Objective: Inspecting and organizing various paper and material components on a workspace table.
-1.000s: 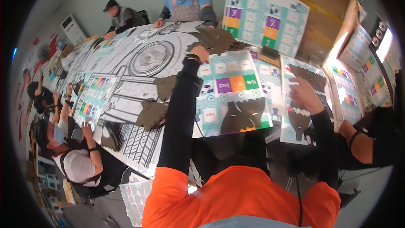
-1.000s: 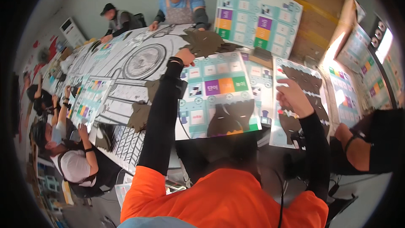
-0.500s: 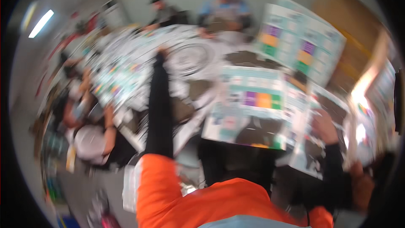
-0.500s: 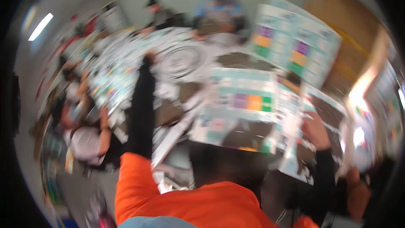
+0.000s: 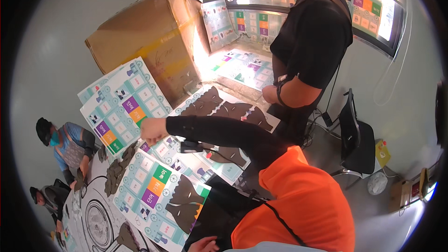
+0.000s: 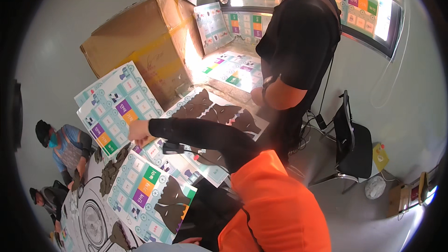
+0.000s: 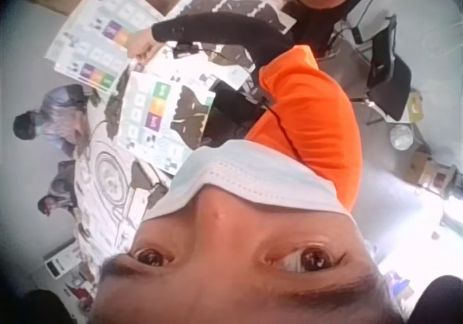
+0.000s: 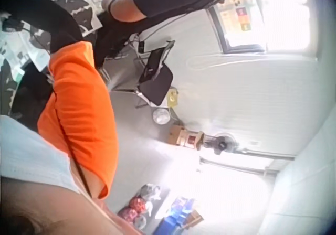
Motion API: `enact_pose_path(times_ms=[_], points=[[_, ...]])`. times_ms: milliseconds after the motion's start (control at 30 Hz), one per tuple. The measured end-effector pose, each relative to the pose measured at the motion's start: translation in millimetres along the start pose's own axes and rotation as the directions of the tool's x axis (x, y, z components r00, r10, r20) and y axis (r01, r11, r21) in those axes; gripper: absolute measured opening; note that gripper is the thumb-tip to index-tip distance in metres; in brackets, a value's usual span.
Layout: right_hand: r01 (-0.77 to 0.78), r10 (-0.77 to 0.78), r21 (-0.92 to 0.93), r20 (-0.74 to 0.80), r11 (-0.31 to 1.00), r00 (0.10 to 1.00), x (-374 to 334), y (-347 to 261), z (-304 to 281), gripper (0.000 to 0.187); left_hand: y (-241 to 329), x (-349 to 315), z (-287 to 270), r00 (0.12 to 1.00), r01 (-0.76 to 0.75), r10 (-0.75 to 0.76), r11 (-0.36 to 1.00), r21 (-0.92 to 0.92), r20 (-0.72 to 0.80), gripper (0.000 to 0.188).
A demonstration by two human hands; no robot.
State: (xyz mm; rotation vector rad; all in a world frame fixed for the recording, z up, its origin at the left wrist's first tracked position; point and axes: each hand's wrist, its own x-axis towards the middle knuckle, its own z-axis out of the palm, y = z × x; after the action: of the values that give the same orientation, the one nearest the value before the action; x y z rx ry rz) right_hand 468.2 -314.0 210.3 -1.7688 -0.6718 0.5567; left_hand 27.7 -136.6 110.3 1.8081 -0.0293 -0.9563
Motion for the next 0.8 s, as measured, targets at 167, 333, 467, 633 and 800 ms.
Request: enact_pose_path(times_ms=[167, 333, 467, 633, 800], points=[[0.171, -0.221, -0.352, -0.106, 0.92, 0.97, 82, -11, 65, 0.027, -137, 50, 48, 0.853, -0.212, 0.039, 0.937, -0.277, -0.521, 0.034], [0.192, -0.207, -0.981, 0.196, -0.041, 0.959, 123, 59, -47, 0.022, -74, 68, 26, 0.752, -0.339, 0.027, 0.873, -0.35, -0.659, 0.027], [-0.212, -0.132, -0.649, -0.439, 0.731, 0.889, 110, 66, -11, 0.038, -82, 52, 42, 0.664, -0.413, -0.02, 0.824, -0.389, -0.748, 0.026], [-0.242, -0.124, -0.747, -0.397, 0.619, 0.909, 109, 103, -43, 0.041, -73, 68, 33, 0.637, -0.402, -0.01, 0.849, -0.343, -0.771, 0.023], [-0.174, -0.236, -0.875, -0.306, 0.452, 0.922, 118, 122, -13, 0.051, -81, 68, 32, 0.633, -0.387, -0.032, 0.852, -0.352, -0.774, 0.023]])
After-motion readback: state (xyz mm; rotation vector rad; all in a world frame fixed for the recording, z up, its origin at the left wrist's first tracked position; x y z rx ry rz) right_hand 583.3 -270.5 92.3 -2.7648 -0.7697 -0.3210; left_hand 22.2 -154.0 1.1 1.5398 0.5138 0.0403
